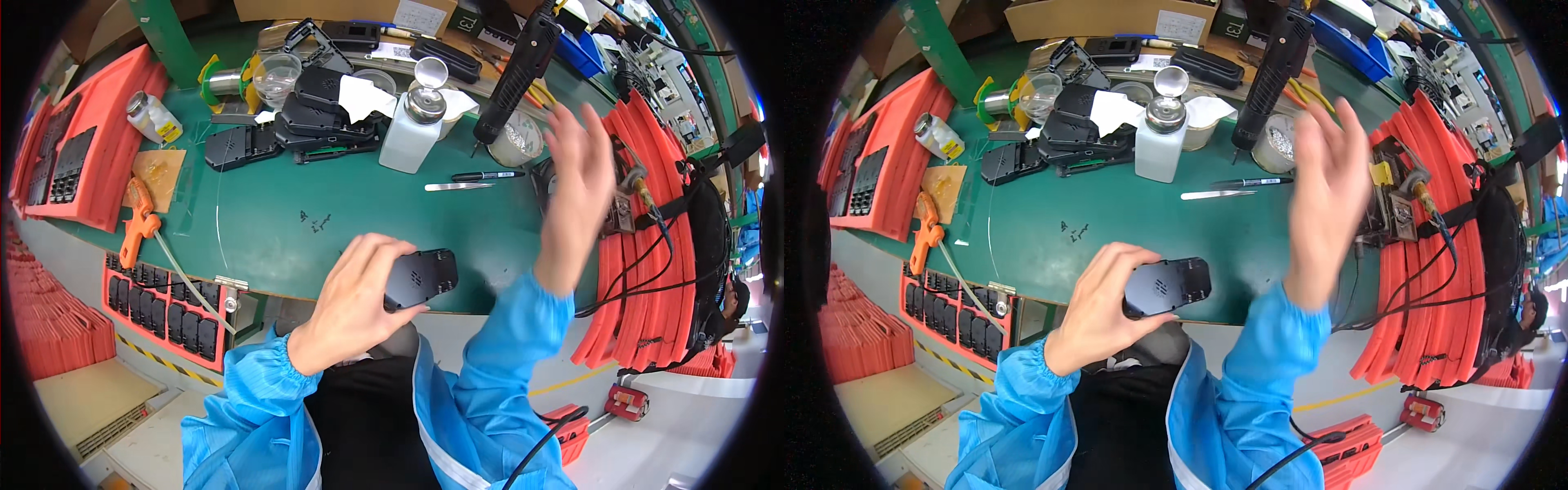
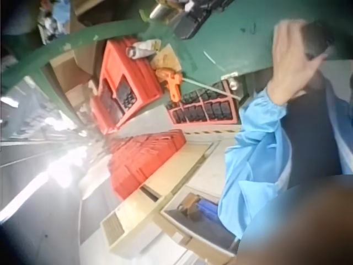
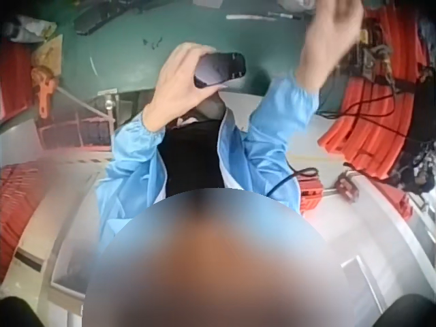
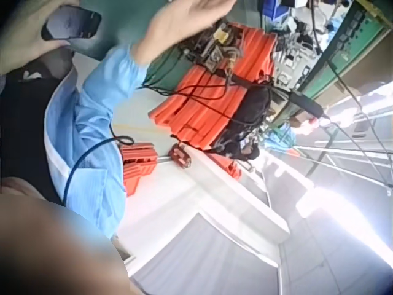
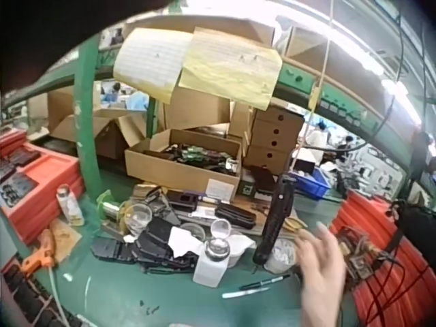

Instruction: Assemble a handheld electronic device by installing internal components and securing the outer casing with an electric screwdriver.

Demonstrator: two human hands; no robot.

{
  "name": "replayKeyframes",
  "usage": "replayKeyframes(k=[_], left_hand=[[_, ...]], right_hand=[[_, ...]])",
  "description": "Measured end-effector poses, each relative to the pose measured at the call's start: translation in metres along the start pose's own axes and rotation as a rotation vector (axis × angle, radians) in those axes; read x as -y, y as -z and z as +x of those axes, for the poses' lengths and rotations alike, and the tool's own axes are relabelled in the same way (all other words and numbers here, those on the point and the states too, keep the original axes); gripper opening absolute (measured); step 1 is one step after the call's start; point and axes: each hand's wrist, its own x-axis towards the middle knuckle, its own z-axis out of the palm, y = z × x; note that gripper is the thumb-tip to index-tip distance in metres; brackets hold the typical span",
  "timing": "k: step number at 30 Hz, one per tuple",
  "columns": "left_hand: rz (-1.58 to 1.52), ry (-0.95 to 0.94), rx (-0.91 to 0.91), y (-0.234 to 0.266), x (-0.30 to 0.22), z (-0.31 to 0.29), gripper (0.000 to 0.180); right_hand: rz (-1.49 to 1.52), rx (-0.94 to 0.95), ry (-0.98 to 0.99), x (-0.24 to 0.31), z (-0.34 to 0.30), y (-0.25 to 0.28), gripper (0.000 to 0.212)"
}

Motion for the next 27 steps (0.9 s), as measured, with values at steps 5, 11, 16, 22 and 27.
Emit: replayKeyframes(k=[5, 11, 16, 22, 27], left_hand=[[0.144, -0.032, -0.031, -0.004, 0.005, 0.004, 0.069], [0.206, -0.063, -0.066, 0.000, 0.018, 0.001, 0.070], [0.210, -0.078, -0.152, 0.020, 0.011, -0.012, 0.053], [0.230, 0.070, -0.380, 0.044, 0.016, -0.034, 0.029], [0.208, 0.122, -0.382, 0.046, 0.023, -0.040, 0.027]], right_hand=[[-0.302, 0.049, 0.056, -0.062, 0.047, -0.054, 0.086], [0.137, -0.128, 0.127, -0.030, 0.025, -0.058, 0.032], [0.557, 0.119, 0.081, 0.010, -0.020, -0.040, 0.066], [0.985, 0.465, -0.051, 0.036, -0.050, -0.054, 0.102], [1.105, 0.537, -0.077, 0.023, -0.080, -0.086, 0.096]])
